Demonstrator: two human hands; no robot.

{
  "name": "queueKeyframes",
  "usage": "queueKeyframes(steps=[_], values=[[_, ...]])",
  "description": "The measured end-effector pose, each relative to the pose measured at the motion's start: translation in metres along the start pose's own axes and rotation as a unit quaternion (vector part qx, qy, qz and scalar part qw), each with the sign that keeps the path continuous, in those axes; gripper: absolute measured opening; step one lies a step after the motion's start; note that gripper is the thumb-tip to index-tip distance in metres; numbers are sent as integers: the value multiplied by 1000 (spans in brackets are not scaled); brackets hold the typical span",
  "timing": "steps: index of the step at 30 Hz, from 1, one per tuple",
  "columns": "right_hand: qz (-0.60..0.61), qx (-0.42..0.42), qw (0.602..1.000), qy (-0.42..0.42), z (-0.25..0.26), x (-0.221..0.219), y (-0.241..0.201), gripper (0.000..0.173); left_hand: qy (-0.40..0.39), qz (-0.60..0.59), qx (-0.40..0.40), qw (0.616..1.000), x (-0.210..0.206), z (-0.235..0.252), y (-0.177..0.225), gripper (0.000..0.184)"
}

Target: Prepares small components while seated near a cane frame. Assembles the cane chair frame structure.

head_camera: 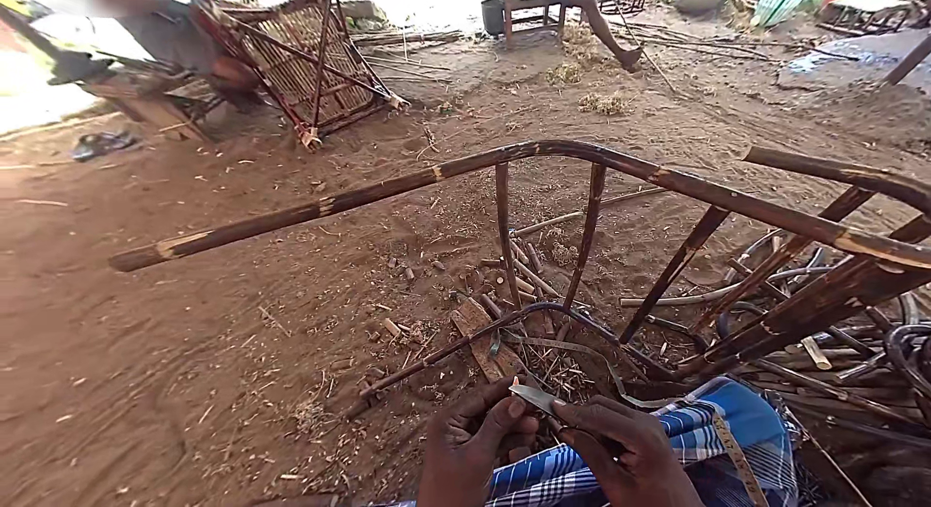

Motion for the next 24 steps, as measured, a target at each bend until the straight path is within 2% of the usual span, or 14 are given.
queueKeyframes(steps=[10,15,18,21,22,24], values=[[-59,27,997,-30,4,7,-6,23,33,33,-30,998,3,-5,5,24],[-72,11,997,-28,3,6,-2,23,42,48,-36,997,-1,-6,7,16],[-67,11,996,52,-1,8,-3,21,58,54,-33,996,-4,-6,9,10],[-2,12,980,197,-3,37,-7,19,75,44,-9,996,-3,-7,8,10],[15,14,978,210,-1,44,-9,22,79,35,1,996,-1,-5,7,10],[33,15,987,156,1,36,-11,24,85,17,9,996,6,-4,6,12]])
Point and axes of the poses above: each hand's wrist, its own z-axis towards the middle knuckle, its own x-axis out of the back of the hand, y = z × x, the point moved 9 cm from there along z, towards the middle knuckle, and after that the axes turned 4 degrees about -x, right-handed, at the moved point
